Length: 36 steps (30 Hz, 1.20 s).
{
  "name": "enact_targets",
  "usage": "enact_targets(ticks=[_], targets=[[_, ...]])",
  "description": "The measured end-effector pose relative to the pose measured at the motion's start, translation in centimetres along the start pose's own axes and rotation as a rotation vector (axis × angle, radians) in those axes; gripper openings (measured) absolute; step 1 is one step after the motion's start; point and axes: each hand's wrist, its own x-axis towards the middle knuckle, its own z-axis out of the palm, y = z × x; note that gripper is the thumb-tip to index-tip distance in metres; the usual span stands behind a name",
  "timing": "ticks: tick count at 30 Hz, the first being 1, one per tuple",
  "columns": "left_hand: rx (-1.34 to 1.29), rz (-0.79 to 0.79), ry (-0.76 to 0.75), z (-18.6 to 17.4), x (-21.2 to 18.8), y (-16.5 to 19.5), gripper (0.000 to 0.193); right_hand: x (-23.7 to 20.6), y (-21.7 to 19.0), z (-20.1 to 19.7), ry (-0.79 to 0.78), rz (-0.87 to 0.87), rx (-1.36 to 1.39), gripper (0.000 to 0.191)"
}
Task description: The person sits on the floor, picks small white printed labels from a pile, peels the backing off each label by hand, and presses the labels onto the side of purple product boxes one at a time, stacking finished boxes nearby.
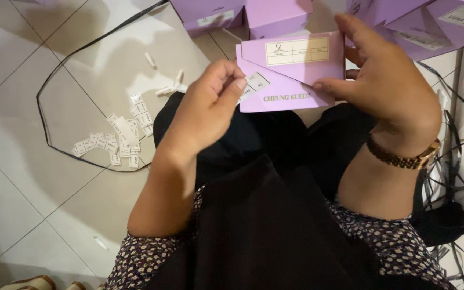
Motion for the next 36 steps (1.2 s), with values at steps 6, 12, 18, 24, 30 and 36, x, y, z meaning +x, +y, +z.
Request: enact_targets(ticks=[6, 12, 18, 24, 30, 36], targets=[[0.174, -0.027, 0.060, -0.1, -0.1, 2.6, 0.018, -0.1, 0.7, 0.5, 0.025, -0.047, -0.126, 0.091], [0.011, 0.005, 0.065, -0.3, 1.1, 4.7, 0.015, 0.3, 2.0, 1.3, 0.088, -0.175, -0.222, 0.079], [0.001, 0.160, -0.037, 1.2, 3.1, 5.1, 0.011, 0.4, 1.5, 1.2, 0.173, -0.300, -0.466, 0.075], [0.041, 0.181, -0.069, 3.5, 3.4, 4.6, 0.013, -0.1, 0.2, 1.7, 0.220, -0.416, 0.003, 0.037], [-0.135, 0.153, -0.037, 3.0, 3.3, 3.5, 0.035, 0.9, 0.6, 3.5, 0.257, -0.309, 0.546, 0.015], [-0.320, 0.116, -0.052, 1.8, 2.5, 1.6, 0.027, 0.6, 1.6, 3.6, 0.308, -0.177, 0.734, 0.010]])
